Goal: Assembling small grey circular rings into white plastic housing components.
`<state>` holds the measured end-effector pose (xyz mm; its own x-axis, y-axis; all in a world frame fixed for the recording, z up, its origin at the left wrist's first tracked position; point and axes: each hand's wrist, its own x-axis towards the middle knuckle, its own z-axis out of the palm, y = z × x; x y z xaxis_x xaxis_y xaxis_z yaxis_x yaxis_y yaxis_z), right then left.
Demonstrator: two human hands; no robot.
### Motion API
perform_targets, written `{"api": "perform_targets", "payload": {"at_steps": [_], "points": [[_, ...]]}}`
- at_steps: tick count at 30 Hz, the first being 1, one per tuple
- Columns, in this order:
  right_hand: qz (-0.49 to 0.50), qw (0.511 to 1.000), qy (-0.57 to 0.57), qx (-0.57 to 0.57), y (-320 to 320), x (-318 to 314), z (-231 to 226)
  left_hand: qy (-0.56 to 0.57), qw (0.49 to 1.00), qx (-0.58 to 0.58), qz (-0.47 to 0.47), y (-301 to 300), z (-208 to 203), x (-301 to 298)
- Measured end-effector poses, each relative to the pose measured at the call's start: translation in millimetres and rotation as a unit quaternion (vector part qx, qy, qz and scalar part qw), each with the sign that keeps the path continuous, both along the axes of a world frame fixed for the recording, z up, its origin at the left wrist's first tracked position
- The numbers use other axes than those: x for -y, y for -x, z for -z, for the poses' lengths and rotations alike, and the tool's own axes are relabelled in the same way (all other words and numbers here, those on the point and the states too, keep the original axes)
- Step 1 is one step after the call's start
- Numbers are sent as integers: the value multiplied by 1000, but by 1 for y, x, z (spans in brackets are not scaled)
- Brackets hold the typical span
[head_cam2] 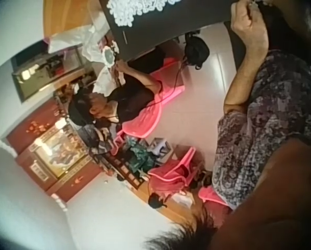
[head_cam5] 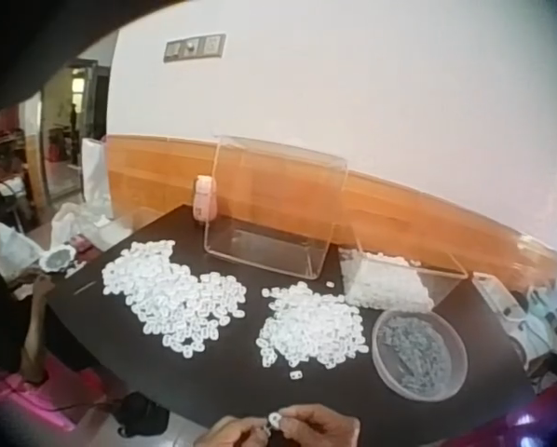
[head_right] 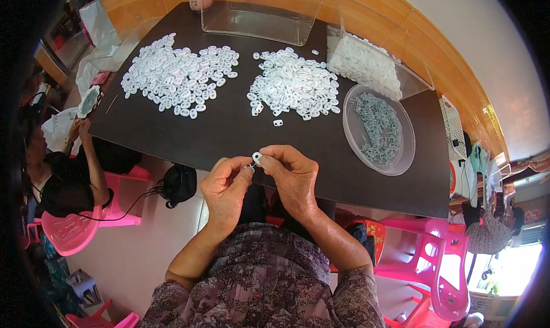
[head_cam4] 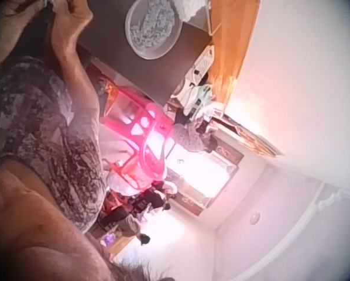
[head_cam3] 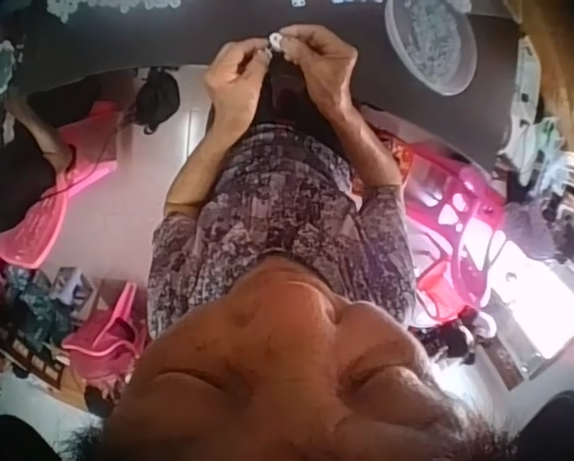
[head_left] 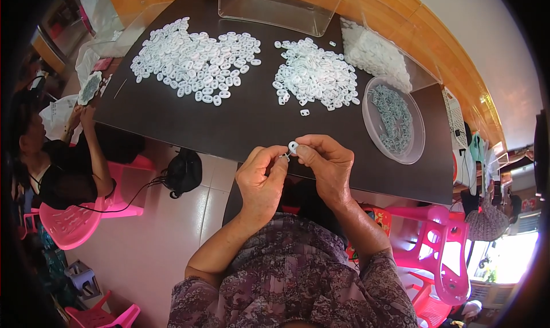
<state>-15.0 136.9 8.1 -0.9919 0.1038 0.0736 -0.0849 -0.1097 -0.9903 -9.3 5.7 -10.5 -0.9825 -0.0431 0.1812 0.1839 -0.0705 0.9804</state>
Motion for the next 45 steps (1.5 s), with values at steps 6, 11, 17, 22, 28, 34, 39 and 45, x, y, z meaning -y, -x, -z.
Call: {"api": "perform_targets", "payload": {"at_steps": [6,11,17,22,28,34,39,45], "points": [[4,999,-34,2,0,1,2,-38,999,30,6,0,1,2],[-12,999,-11,41,2,-1,-1,-43,998,34,6,-1,1,3],[-13,999,10,52,3,1,0,-67,997,29,-12,-1,2,2],[-6,999,-9,35,2,3,3,-56,998,38,-1,-2,-2,5],[17,999,-51,-4,-3,10,1,-39,999,24,-23,-1,3,4],[55,978,-180,-91,-3,9,8,-48,998,42,-16,-1,0,3],[53,972,-201,-105,-1,7,6,-46,998,35,1,-2,9,2],[37,972,-208,-107,-1,3,4,-67,998,11,12,-2,13,1]]}}
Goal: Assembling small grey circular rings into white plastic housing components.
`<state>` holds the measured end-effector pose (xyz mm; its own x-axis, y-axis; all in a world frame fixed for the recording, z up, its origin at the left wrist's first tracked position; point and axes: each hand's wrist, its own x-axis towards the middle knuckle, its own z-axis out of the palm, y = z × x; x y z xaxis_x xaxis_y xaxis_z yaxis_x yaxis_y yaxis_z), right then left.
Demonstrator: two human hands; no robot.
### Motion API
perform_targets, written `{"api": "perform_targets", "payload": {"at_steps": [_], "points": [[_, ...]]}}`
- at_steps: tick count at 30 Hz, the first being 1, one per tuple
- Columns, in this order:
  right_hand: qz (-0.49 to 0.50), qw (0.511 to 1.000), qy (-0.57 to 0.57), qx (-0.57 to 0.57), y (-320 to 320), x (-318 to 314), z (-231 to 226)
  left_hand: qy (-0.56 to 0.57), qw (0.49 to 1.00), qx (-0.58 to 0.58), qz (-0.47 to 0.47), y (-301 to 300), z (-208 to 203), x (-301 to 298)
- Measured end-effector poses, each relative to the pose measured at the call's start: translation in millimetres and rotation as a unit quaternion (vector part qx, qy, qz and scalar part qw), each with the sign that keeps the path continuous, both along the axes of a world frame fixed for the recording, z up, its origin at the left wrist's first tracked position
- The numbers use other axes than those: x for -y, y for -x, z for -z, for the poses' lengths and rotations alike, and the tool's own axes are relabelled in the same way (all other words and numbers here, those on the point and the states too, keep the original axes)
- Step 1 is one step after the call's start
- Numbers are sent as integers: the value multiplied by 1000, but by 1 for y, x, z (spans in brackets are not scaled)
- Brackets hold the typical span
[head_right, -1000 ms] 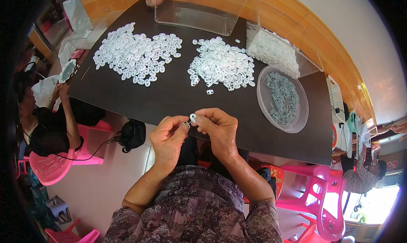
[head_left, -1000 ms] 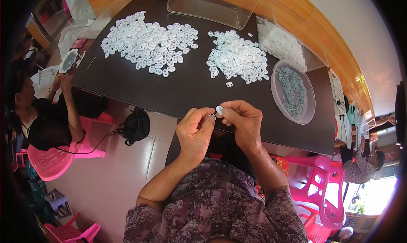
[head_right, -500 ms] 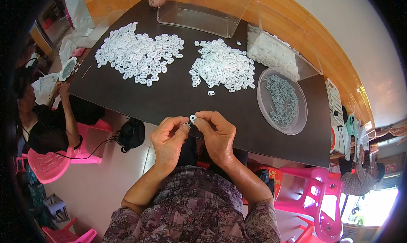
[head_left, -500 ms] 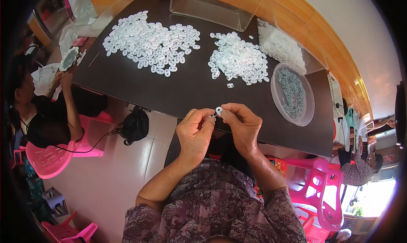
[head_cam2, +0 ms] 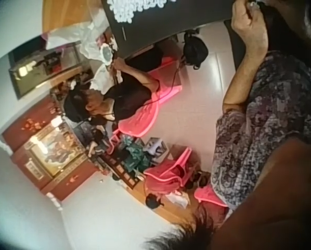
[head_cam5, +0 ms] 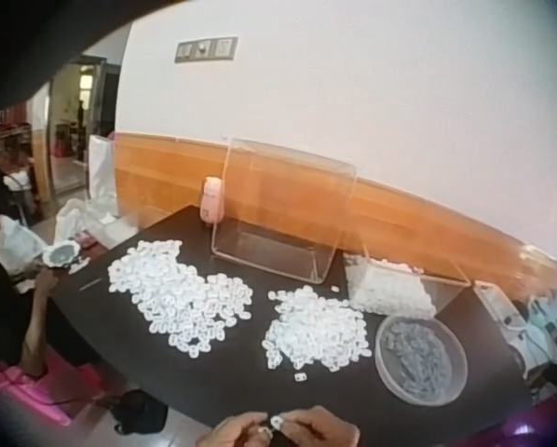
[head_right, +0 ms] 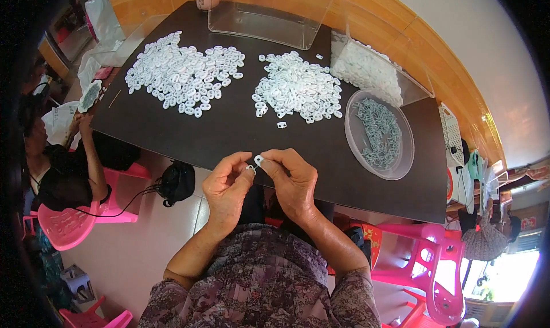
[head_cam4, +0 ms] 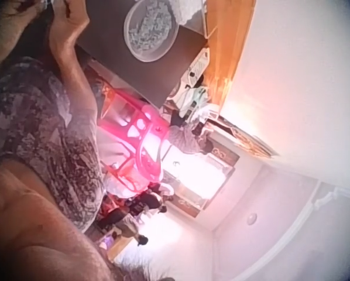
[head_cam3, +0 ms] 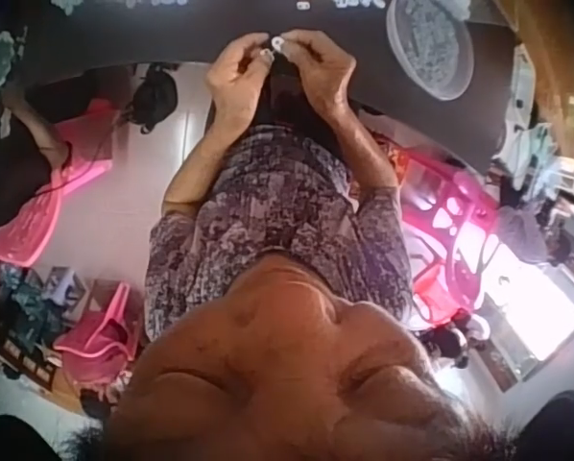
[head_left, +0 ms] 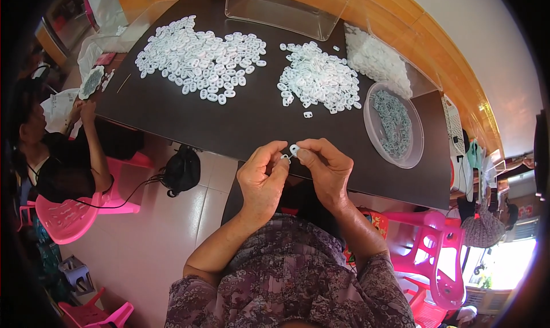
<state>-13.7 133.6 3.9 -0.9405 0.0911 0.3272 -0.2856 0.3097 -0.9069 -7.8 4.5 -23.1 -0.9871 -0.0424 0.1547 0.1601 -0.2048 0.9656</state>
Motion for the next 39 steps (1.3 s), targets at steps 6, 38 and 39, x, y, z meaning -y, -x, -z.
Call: {"api": "perform_targets", "payload": {"at_steps": [6,38,39], "points": [[-30,998,44,30,-2,1,4,-34,999,13,10,1,0,-1],[-23,976,-152,-156,-5,-1,-1,-208,973,90,36,-1,-13,-4],[-22,976,-151,-155,-5,-1,0,-207,973,91,37,0,-12,-4]]}}
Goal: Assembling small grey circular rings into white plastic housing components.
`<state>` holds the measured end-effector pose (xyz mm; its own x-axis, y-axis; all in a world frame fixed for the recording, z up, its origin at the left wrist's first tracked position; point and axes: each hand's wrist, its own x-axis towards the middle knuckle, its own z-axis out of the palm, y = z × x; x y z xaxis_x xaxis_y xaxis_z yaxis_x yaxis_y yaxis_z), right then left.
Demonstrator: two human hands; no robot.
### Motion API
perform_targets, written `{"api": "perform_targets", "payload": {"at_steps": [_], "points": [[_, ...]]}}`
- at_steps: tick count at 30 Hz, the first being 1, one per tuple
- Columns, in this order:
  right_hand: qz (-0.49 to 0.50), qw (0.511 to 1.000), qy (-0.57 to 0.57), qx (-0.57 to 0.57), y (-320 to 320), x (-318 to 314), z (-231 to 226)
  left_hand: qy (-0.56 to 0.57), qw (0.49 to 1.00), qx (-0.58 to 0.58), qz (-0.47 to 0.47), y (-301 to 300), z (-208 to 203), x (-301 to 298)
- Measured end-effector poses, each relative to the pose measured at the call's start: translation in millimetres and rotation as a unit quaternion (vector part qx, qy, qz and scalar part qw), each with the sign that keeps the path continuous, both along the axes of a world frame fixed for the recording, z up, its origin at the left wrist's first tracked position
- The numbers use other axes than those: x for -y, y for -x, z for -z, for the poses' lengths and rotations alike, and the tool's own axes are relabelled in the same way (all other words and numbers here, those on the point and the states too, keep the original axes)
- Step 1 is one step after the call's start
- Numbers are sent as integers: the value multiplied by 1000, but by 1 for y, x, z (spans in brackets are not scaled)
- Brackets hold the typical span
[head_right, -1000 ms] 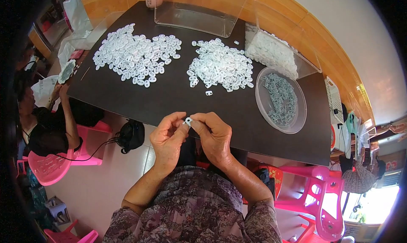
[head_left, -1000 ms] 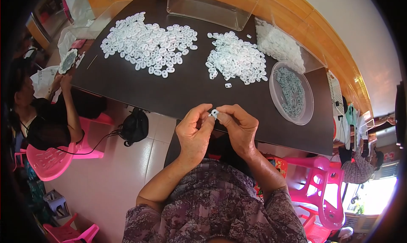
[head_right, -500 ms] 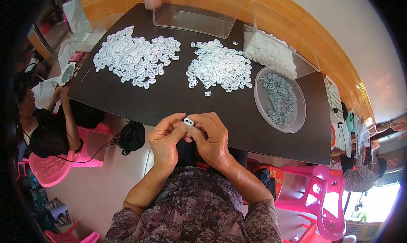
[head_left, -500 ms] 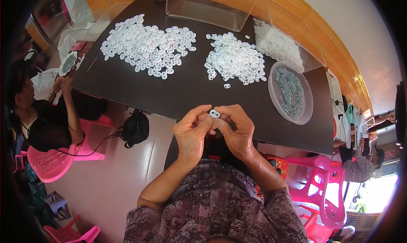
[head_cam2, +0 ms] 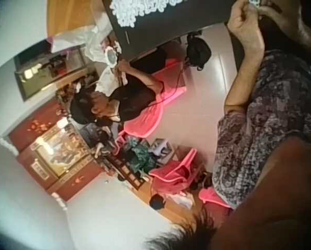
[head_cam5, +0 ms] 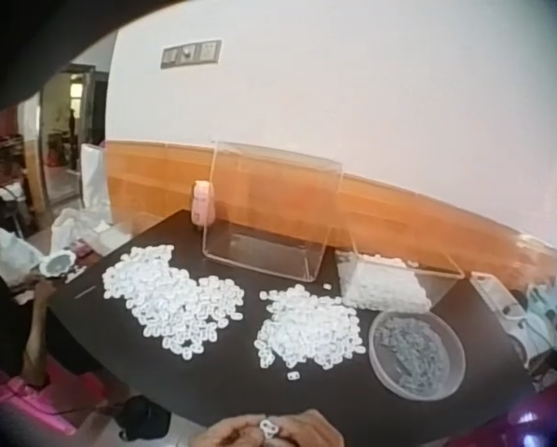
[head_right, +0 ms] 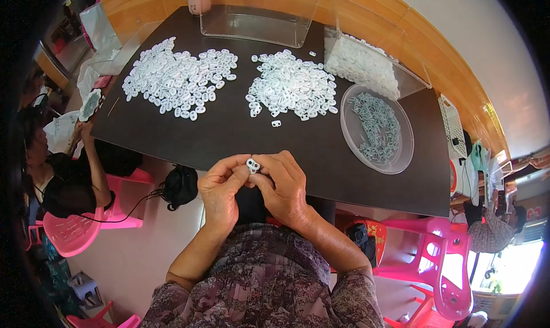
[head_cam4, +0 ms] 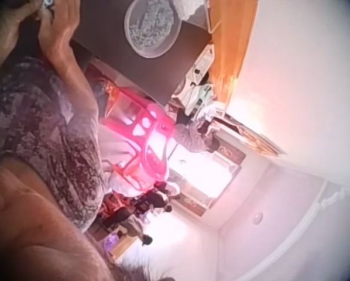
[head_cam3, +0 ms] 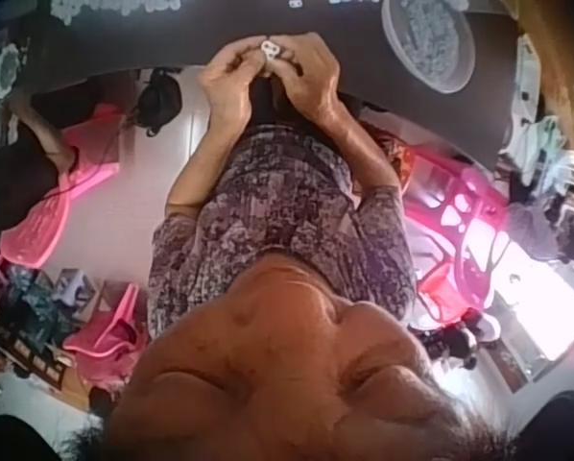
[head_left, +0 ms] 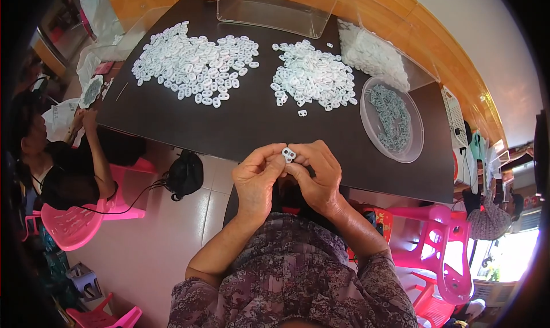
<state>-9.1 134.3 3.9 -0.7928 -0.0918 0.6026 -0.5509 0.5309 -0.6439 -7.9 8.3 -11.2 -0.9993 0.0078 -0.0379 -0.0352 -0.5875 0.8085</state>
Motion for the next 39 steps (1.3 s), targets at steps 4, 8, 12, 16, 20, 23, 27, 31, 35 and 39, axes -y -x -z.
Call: {"api": "perform_targets", "payload": {"at_steps": [4,8,12,16,20,23,27,31,35,39], "points": [[-3,999,35,24,-1,0,0,18,999,-27,22,3,5,4],[-5,995,72,64,-3,0,-2,79,993,-88,25,5,5,6],[-8,992,90,89,-5,2,-1,66,993,-94,24,3,9,5],[1,993,93,78,-6,7,-4,33,996,-86,21,2,14,6],[3,991,105,77,-6,10,-4,16,998,-65,11,0,8,5],[5,992,105,66,-6,10,-3,56,994,-93,15,1,11,4],[3,994,98,42,-6,13,-1,73,992,-103,-8,-2,11,3],[-4,996,85,7,-5,13,-1,86,987,-133,-40,-2,16,0],[-1,997,65,-27,-3,14,2,102,980,-159,-69,-2,16,-4],[-5,997,69,-27,-2,16,6,78,984,-148,-67,-3,16,-4]]}}
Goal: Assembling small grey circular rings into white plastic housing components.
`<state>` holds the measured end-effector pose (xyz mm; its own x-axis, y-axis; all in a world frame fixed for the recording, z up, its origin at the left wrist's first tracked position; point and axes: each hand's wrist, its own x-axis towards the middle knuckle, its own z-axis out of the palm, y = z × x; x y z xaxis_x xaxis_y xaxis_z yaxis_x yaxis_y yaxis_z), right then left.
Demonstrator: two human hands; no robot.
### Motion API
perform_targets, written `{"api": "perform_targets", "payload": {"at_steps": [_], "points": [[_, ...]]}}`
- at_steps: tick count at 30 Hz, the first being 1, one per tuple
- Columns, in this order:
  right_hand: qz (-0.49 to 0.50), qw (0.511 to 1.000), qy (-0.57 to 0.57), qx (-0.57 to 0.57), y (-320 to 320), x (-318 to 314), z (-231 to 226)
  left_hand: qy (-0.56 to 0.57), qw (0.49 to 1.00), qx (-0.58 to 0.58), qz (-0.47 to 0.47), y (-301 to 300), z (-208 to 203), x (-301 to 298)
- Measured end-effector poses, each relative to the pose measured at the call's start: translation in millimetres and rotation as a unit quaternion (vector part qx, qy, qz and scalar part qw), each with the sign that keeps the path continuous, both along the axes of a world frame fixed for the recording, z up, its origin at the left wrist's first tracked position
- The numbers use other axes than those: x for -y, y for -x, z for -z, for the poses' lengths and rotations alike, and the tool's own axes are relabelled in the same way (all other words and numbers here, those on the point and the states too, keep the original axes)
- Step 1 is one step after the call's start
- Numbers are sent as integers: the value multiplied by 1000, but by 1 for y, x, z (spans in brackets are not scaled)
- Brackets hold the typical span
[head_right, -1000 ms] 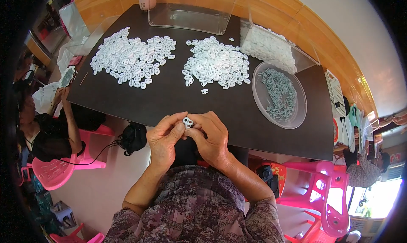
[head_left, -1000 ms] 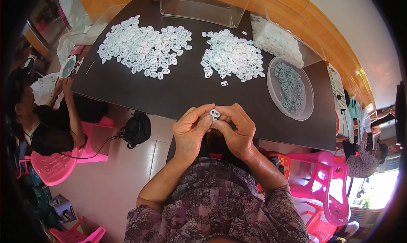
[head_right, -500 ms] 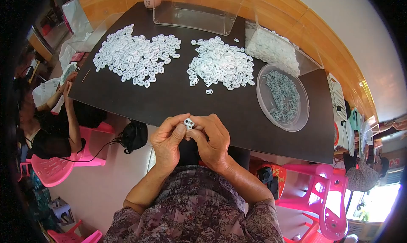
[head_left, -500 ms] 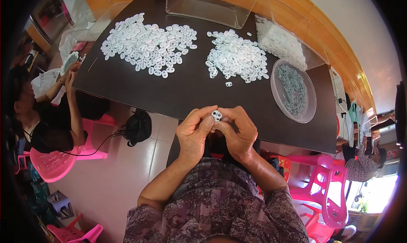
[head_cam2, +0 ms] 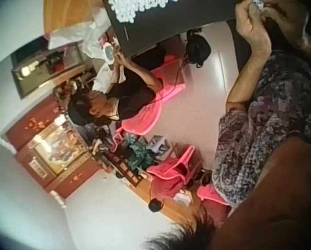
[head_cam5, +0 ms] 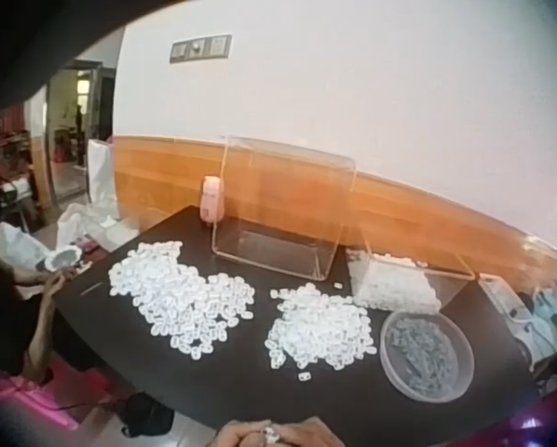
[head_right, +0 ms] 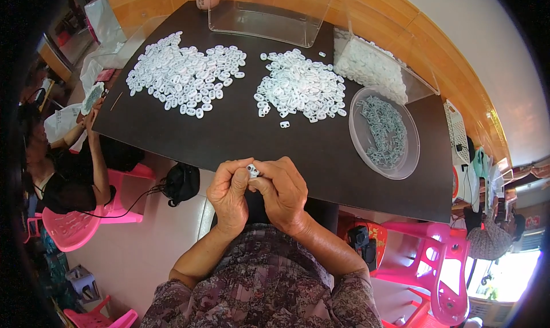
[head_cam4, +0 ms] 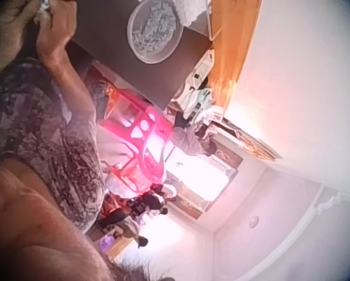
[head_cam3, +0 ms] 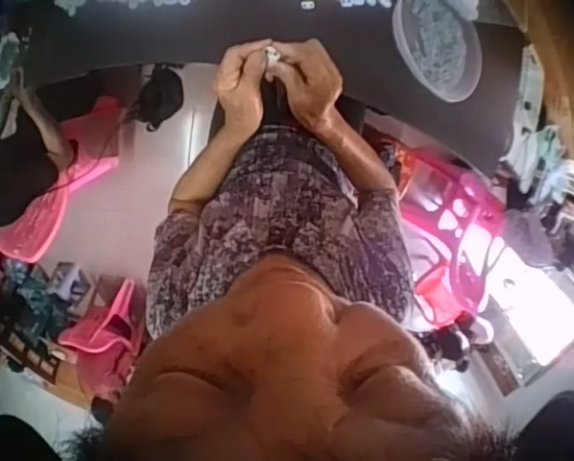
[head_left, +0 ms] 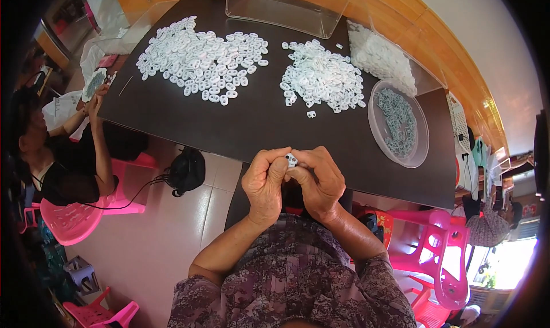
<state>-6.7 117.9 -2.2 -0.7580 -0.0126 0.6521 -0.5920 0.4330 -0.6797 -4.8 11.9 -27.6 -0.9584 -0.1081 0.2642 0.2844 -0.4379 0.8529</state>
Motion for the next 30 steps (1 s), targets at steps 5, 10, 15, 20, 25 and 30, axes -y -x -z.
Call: {"api": "perform_targets", "payload": {"at_steps": [5,10,15,20,25,30], "points": [[-25,1000,-9,15,0,2,-1,-32,999,32,18,-2,-3,5],[-15,995,59,78,-5,6,-4,-22,999,24,32,-1,-7,7],[-37,998,26,48,-3,4,0,-50,998,35,34,-1,-5,9],[12,997,57,50,-4,12,5,-7,1000,11,-12,-3,-7,3],[42,998,-8,-36,0,16,6,62,996,-16,-55,-6,-9,0],[45,996,-12,-75,0,18,10,80,993,-39,-82,-8,-6,-2]]}}
